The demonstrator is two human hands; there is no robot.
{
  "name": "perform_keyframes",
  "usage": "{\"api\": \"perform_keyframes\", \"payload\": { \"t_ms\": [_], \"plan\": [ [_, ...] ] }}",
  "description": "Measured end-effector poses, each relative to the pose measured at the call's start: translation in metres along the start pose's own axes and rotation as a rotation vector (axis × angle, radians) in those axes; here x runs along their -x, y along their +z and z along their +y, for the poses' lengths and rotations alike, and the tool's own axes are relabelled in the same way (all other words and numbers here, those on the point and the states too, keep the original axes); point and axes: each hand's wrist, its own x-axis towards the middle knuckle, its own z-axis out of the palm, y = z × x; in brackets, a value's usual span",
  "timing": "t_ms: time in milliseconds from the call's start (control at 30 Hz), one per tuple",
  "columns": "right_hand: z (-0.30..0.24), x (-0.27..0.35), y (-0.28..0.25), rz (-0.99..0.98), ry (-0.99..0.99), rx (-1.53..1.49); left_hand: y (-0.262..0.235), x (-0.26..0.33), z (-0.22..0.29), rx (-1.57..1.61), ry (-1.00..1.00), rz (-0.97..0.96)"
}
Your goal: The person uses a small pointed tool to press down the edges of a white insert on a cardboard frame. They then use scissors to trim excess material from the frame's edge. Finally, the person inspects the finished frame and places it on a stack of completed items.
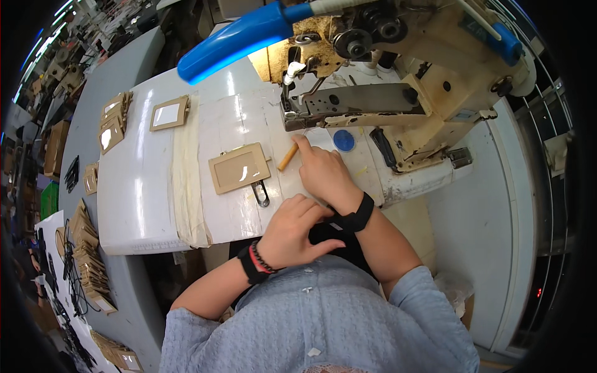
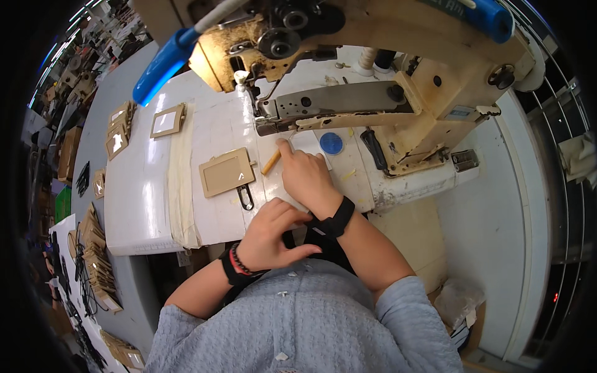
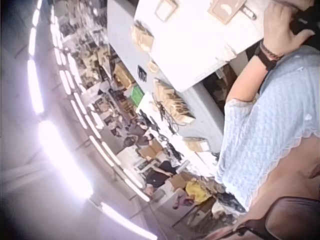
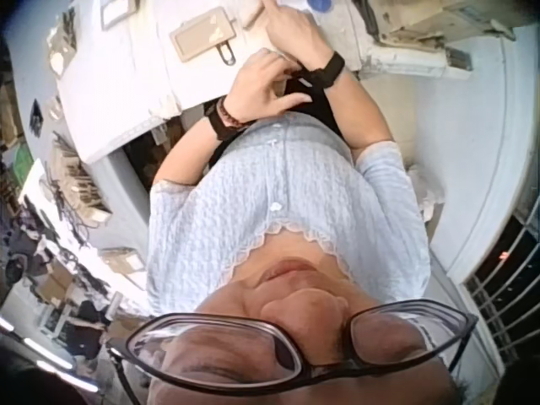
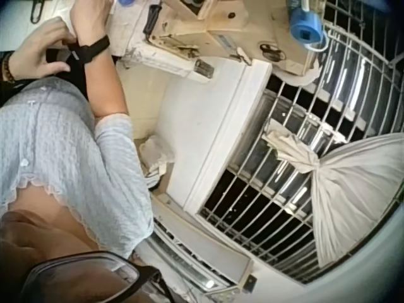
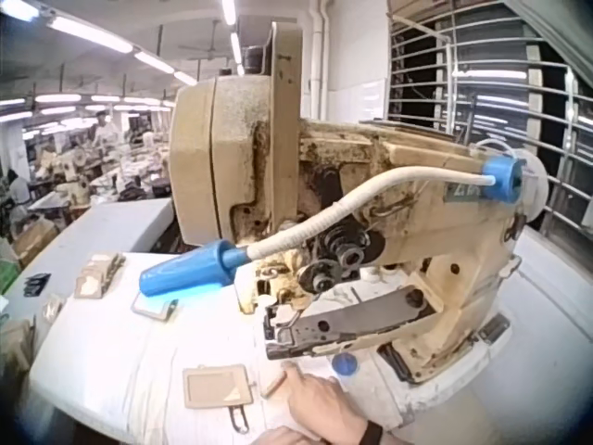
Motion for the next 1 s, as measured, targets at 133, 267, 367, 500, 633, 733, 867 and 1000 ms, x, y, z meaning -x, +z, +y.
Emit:
{"api": "perform_keyframes", "payload": {
  "t_ms": [133,267,367,500,633,733,867,1000],
  "plan": [
    [-0.008,0.002,-0.021,0.050,0.124,-0.287,0.023,-0.003,0.008,0.007,-0.036,0.135],
    [-0.029,0.009,-0.047,0.062,0.239,-0.866,0.029,0.003,0.015,0.406,-0.188,0.011],
    [-0.047,0.013,-0.053,0.045,0.160,-1.011,0.027,0.003,0.022,0.591,-0.316,-0.145],
    [-0.059,0.010,-0.048,0.175,0.132,-0.920,0.029,0.008,0.020,0.642,-0.298,-0.178],
    [-0.061,0.013,-0.035,0.231,0.083,-0.727,0.026,0.011,0.018,0.593,-0.444,-0.207],
    [-0.058,0.015,-0.026,0.381,0.002,-0.431,0.022,0.016,0.008,0.700,-0.516,-0.207],
    [-0.056,0.024,-0.029,0.512,-0.233,-0.173,0.014,0.015,0.003,0.763,-0.530,-0.232],
    [-0.052,0.020,-0.022,0.540,-0.245,-0.254,0.014,0.014,-0.005,0.783,-0.452,-0.196]
  ]
}}
